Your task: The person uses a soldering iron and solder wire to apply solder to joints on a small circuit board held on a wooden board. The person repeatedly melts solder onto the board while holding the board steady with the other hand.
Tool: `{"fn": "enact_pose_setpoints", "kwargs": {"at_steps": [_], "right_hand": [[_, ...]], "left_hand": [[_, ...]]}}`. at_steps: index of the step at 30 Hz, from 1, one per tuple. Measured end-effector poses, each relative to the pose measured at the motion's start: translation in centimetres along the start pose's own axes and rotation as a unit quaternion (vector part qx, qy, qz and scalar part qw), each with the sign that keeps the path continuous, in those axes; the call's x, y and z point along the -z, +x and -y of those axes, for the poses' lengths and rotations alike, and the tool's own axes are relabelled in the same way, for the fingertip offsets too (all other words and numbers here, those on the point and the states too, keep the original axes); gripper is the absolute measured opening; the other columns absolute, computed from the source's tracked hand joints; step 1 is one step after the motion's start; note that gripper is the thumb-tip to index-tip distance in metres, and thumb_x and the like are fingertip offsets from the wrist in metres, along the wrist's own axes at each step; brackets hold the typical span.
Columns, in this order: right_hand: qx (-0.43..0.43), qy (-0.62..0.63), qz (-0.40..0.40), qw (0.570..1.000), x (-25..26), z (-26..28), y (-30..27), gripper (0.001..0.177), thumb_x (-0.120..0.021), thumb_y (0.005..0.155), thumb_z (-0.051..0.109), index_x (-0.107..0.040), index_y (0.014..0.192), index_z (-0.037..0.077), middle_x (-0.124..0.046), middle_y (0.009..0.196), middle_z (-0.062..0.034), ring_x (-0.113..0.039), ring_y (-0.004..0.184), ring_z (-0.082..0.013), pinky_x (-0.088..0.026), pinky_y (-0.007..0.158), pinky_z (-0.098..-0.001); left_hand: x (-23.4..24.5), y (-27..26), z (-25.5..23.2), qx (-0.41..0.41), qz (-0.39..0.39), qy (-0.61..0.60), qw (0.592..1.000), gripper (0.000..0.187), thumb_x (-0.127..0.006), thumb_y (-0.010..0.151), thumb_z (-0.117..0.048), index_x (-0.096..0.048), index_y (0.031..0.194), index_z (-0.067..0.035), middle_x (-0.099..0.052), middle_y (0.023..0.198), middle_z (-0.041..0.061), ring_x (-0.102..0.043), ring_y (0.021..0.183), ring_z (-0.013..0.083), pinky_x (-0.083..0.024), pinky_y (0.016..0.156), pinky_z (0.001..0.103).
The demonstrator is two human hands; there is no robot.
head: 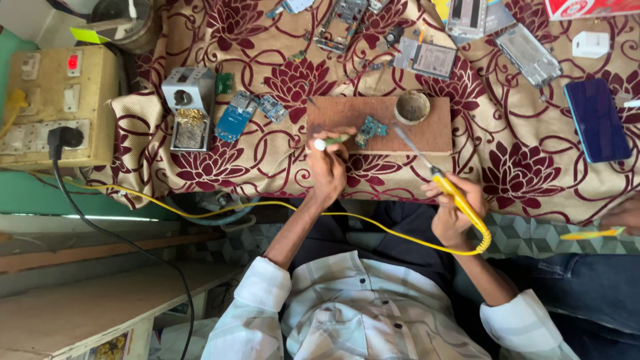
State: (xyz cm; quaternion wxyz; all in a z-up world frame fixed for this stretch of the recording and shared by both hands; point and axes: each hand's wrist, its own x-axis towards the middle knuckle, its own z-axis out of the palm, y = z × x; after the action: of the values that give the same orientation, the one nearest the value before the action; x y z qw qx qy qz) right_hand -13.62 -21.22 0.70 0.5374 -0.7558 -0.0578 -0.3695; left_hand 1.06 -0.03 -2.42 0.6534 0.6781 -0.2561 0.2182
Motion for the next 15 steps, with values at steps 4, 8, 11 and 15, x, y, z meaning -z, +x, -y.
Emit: {"fn": "enact_pose_setpoints", "kwargs": {"at_steps": [4,8,11,15], "right_hand": [[-0.03,-0.05,0.048,0.997,0.4,0.5,-0.4,0.021,-0.056,0.11,0.012,-0.055,0.119,-0.008,-0.074,0.09,-0.0171,-0.074,0.081,-0.0199,-0.06,0.075,-0.0311],[-0.009,-0.084,0.041,0.996,0.2,1.1,0.3,0.015,-0.059,0.107,0.01,-0.059,0.11,-0.005,-0.074,0.082,-0.0126,-0.073,0.071,-0.0162,-0.058,0.067,-0.0279],[-0.032,-0.13,0.043,0.99,0.3,1.4,0.5,0.013,-0.06,0.107,0.008,-0.06,0.111,-0.004,-0.075,0.083,-0.0105,-0.071,0.068,-0.0159,-0.056,0.066,-0.0272],[-0.063,-0.058,0.065,0.994,0.0,1.1,1.3,0.018,-0.061,0.105,0.006,-0.061,0.118,-0.007,-0.076,0.092,-0.0135,-0.072,0.073,-0.0157,-0.059,0.067,-0.0269]], "left_hand": [[0.0,0.0,-0.6,-0.048,-0.005,0.039,0.998,0.031,-0.033,0.099,0.017,-0.041,0.122,-0.002,-0.07,0.121,0.016,-0.068,0.089,0.0196,-0.056,0.078,0.032],[0.4,0.8,-2.2,-0.077,-0.021,0.164,0.983,0.039,-0.041,0.086,0.019,-0.044,0.12,0.0,-0.073,0.113,0.015,-0.062,0.096,0.0223,-0.04,0.092,0.039],[0.6,0.7,-3.1,-0.062,-0.02,0.178,0.982,0.042,-0.044,0.08,0.02,-0.045,0.116,-0.001,-0.074,0.111,0.014,-0.063,0.099,0.0229,-0.031,0.099,0.041],[0.1,0.6,-3.0,-0.065,0.015,0.164,0.984,0.039,-0.04,0.084,0.019,-0.044,0.118,0.0,-0.073,0.112,0.014,-0.064,0.102,0.0257,-0.039,0.103,0.041]]}}
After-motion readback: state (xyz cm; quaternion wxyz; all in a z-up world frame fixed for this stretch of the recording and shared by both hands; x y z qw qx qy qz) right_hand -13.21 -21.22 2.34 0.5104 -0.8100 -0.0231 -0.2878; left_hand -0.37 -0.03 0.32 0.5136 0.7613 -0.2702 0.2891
